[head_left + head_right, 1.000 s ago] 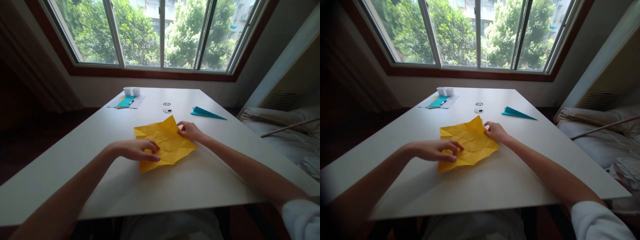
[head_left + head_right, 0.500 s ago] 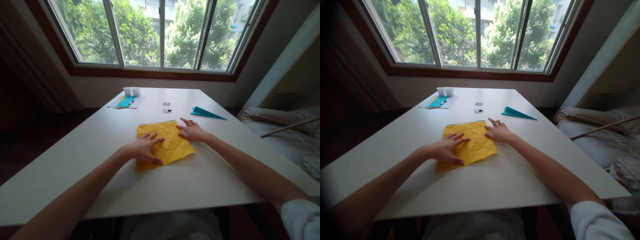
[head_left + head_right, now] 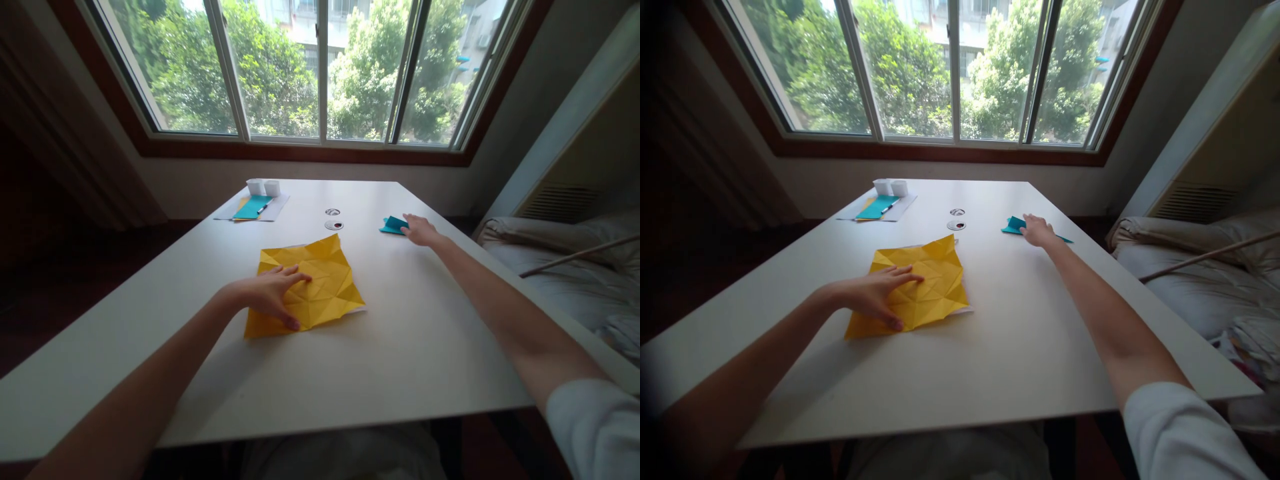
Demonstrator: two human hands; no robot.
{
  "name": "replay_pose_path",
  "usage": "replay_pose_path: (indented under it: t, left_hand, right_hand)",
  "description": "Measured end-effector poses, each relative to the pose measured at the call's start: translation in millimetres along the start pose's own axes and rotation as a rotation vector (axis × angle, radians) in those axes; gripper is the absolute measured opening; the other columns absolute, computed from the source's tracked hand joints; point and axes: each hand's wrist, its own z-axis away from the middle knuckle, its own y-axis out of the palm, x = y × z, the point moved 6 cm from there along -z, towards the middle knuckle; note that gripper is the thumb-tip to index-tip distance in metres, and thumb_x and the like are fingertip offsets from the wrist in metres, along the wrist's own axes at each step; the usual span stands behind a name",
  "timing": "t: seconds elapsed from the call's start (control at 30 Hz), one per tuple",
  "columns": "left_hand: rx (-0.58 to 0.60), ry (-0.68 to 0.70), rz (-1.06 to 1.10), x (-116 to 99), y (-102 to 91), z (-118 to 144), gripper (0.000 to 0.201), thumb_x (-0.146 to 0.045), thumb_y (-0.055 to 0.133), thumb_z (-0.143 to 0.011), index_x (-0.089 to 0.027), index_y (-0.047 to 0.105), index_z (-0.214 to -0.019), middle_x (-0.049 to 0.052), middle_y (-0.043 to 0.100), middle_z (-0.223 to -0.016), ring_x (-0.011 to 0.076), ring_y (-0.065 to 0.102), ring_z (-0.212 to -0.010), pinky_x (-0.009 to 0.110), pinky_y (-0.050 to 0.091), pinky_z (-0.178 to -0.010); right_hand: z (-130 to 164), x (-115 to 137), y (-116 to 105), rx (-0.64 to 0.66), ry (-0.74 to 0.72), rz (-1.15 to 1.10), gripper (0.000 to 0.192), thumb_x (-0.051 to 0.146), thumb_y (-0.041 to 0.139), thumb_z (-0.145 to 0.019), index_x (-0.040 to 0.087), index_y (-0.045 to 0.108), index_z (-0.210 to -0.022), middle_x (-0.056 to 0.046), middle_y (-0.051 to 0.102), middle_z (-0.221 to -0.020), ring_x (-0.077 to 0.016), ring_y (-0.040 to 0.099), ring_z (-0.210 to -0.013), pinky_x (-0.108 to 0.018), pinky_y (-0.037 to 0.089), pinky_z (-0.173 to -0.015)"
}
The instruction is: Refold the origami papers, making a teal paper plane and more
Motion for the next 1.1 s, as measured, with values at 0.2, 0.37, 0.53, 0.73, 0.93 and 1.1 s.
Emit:
replay_pose_path:
  t: [0.2, 0.37, 0.53, 0.73, 0.93, 1.1]
  left_hand:
    - [0.073, -0.030, -0.008, 13.9, -2.5, 5.3, 0.106, -0.062, 0.069, -0.048, -0.032, 0.024, -0.138, 0.010, 0.008, -0.150, 0.0347, 0.005, -0.135, 0.050, 0.016, -0.106]
    - [-0.006, 0.003, 0.028, 12.6, -12.6, 9.8, 0.086, -0.058, 0.061, -0.063, -0.027, 0.030, -0.137, 0.009, 0.017, -0.148, 0.0315, 0.016, -0.134, 0.045, 0.019, -0.106]
    - [-0.335, 0.169, 0.290, -16.2, -30.5, 9.9, 0.049, -0.049, 0.051, -0.077, -0.024, 0.052, -0.119, 0.007, 0.050, -0.127, 0.0250, 0.044, -0.117, 0.036, 0.034, -0.099]
    - [-0.321, 0.249, 0.898, -61.5, -13.2, -4.6, 0.039, -0.047, 0.058, -0.075, -0.018, 0.060, -0.102, 0.008, 0.063, -0.101, 0.0196, 0.060, -0.088, 0.032, 0.049, -0.076]
    - [-0.288, 0.176, 1.266, -87.2, -3.0, -8.3, 0.038, -0.042, 0.067, -0.069, -0.014, 0.055, -0.092, 0.006, 0.065, -0.078, 0.0162, 0.063, -0.071, 0.028, 0.049, -0.062]
    - [-0.437, 0.208, 1.223, -81.5, -11.9, -3.8, 0.031, -0.039, 0.068, -0.068, -0.014, 0.054, -0.079, 0.002, 0.061, -0.072, 0.0138, 0.060, -0.064, 0.027, 0.050, -0.058]
  right_hand:
    - [11.5, -61.1, 13.3, 0.057, 0.298, -0.028, 0.042, 0.023, 0.047, -0.081, 0.017, 0.049, -0.123, -0.018, 0.055, -0.119, -0.0333, 0.048, -0.113, -0.052, 0.038, -0.089]
    - [27.1, -45.1, 6.1, 0.011, 0.276, -0.147, 0.027, 0.021, 0.054, -0.075, 0.018, 0.064, -0.100, -0.015, 0.060, -0.111, -0.0321, 0.051, -0.109, -0.047, 0.039, -0.088]
    - [53.6, 20.8, -9.4, 0.004, 0.116, -0.460, 0.028, 0.029, 0.051, -0.080, 0.015, 0.061, -0.103, -0.011, 0.064, -0.104, -0.0234, 0.059, -0.097, -0.036, 0.046, -0.084]
    - [116.3, 124.5, -16.3, 0.424, -0.002, -1.496, 0.021, 0.024, 0.058, -0.078, 0.020, 0.059, -0.099, -0.005, 0.065, -0.097, -0.0132, 0.063, -0.079, -0.024, 0.052, -0.063]
    - [156.3, 172.0, -17.7, 0.643, -0.036, -1.842, 0.022, 0.022, 0.067, -0.071, 0.021, 0.061, -0.092, 0.002, 0.064, -0.076, -0.0085, 0.060, -0.065, -0.020, 0.049, -0.059]
    - [159.0, 166.9, -20.2, 0.482, 0.016, -1.823, 0.019, 0.025, 0.065, -0.073, 0.020, 0.060, -0.091, 0.000, 0.064, -0.082, -0.0072, 0.060, -0.063, -0.018, 0.049, -0.057]
